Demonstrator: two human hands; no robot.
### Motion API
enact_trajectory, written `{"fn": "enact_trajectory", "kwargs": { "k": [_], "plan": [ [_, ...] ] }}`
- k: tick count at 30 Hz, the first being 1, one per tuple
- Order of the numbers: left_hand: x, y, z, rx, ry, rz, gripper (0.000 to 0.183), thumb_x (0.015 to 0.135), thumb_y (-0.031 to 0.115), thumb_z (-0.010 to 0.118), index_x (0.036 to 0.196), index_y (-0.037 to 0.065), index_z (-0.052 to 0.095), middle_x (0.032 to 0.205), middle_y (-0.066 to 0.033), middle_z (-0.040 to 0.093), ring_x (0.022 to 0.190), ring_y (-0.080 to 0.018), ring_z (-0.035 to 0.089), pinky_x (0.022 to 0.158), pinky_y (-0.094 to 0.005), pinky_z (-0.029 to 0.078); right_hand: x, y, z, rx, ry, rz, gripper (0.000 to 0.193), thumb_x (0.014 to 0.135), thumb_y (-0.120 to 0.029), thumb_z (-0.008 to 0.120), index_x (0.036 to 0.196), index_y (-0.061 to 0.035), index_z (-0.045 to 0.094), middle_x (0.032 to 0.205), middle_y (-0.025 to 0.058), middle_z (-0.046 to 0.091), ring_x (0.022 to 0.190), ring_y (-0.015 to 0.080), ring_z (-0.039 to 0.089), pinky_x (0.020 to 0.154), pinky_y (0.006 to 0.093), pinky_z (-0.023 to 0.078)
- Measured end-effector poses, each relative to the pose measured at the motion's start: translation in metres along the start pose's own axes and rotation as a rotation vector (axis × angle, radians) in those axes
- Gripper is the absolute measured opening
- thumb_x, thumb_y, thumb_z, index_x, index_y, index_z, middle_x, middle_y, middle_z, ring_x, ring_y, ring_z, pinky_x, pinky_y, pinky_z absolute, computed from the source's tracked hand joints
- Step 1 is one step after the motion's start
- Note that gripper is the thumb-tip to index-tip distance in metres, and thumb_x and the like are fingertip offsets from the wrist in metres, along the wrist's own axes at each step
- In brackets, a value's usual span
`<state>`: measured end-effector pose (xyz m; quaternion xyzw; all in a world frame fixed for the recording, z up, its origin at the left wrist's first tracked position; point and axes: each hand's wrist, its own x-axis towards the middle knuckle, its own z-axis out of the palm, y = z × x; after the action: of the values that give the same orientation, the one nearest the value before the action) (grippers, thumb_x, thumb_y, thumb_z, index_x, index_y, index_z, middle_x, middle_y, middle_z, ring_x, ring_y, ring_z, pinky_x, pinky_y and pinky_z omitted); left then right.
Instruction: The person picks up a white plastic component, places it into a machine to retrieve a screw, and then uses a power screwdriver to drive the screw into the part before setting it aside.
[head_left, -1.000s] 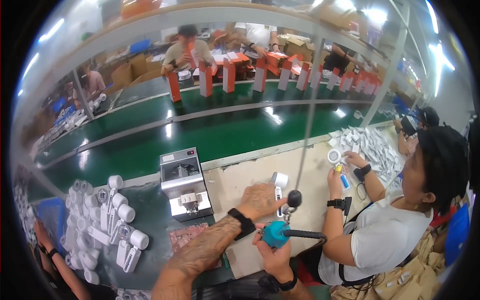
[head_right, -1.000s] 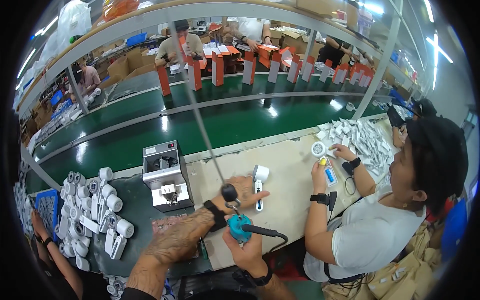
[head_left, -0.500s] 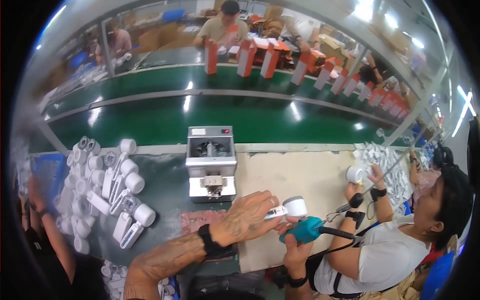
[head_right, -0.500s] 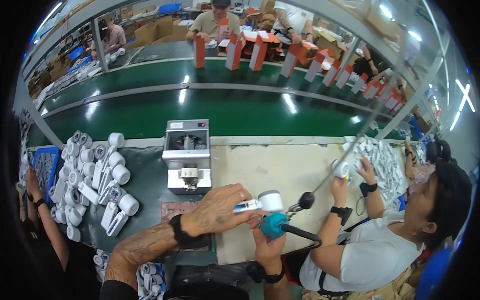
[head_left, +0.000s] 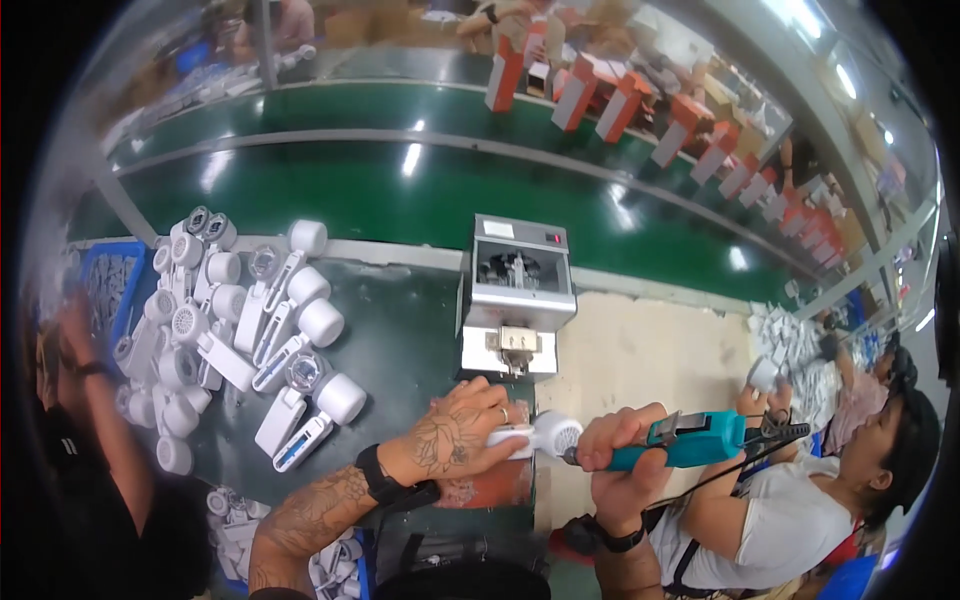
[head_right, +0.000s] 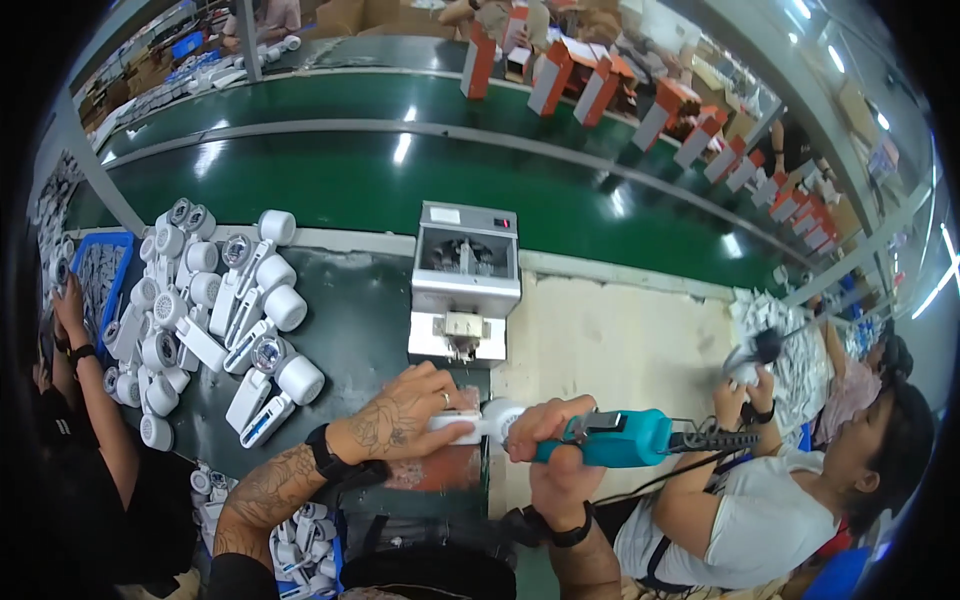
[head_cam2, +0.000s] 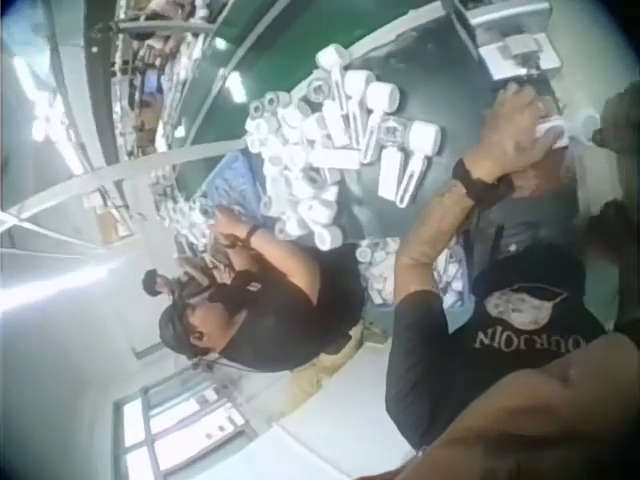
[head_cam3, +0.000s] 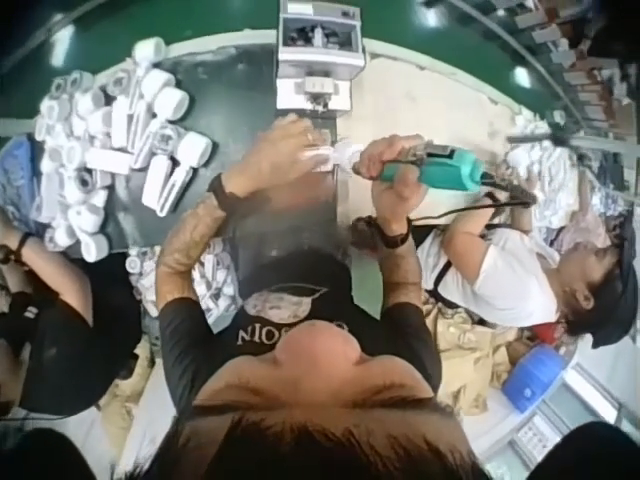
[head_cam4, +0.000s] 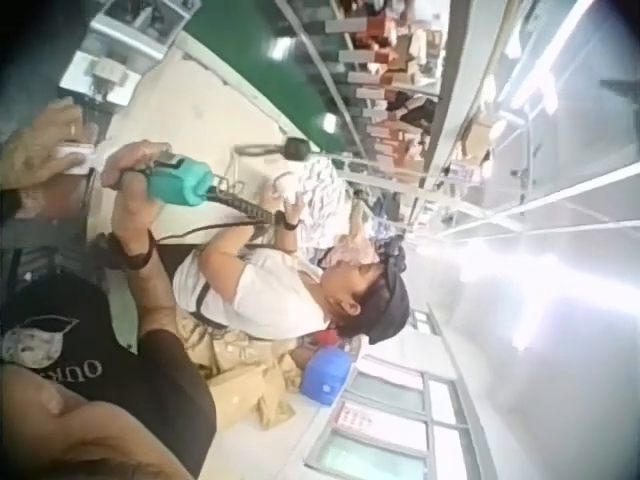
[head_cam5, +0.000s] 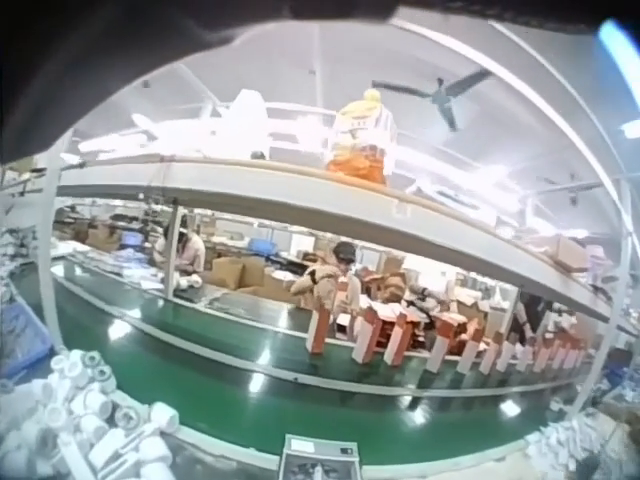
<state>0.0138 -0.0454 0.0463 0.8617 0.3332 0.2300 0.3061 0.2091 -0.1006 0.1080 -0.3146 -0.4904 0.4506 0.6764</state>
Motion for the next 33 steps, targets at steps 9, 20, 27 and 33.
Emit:
{"fn": "enact_trajectory", "kwargs": {
  "k": [9,20,27,33],
  "plan": [
    [-0.013,-0.010,0.012,-0.013,0.122,0.104,0.045,0.086,0.040,0.070,0.115,0.007,0.063,0.104,-0.0099,0.058,0.098,-0.0284,0.055,0.093,-0.0394,0.044,0.076,0.053,0.039,-0.150,-0.021,-0.086,0.060,0.088,-0.057,0.068,0.101,-0.0003,0.052,0.069,0.0053,0.053,0.060,0.0158,0.053,0.055,0.0291,0.044],
    [-0.013,-0.015,0.014,-0.065,0.109,0.064,0.038,0.085,0.034,0.070,0.110,0.008,0.061,0.105,-0.0092,0.059,0.102,-0.0271,0.055,0.093,-0.0399,0.043,0.068,0.068,0.040,-0.122,-0.074,0.016,0.047,0.092,-0.045,0.069,0.097,-0.0011,0.053,0.069,0.0058,0.054,0.059,0.0171,0.054,0.056,0.0305,0.046],
    [-0.010,-0.015,0.018,-0.061,0.154,0.062,0.041,0.084,0.040,0.073,0.109,0.009,0.063,0.105,-0.0079,0.059,0.102,-0.0273,0.056,0.093,-0.0403,0.043,0.035,0.036,0.017,-0.142,-0.062,0.010,0.062,0.088,-0.056,0.068,0.104,0.0014,0.050,0.066,0.0054,0.050,0.054,0.0165,0.052,0.052,0.0293,0.044],
    [-0.012,-0.014,0.017,-0.071,0.151,0.043,0.039,0.084,0.039,0.074,0.107,0.010,0.062,0.105,-0.0074,0.059,0.102,-0.0270,0.056,0.094,-0.0407,0.042,0.028,0.037,0.019,-0.154,-0.066,0.048,0.065,0.087,-0.057,0.069,0.104,0.0023,0.050,0.066,0.0061,0.051,0.054,0.0172,0.052,0.052,0.0297,0.044]
  ]
}}
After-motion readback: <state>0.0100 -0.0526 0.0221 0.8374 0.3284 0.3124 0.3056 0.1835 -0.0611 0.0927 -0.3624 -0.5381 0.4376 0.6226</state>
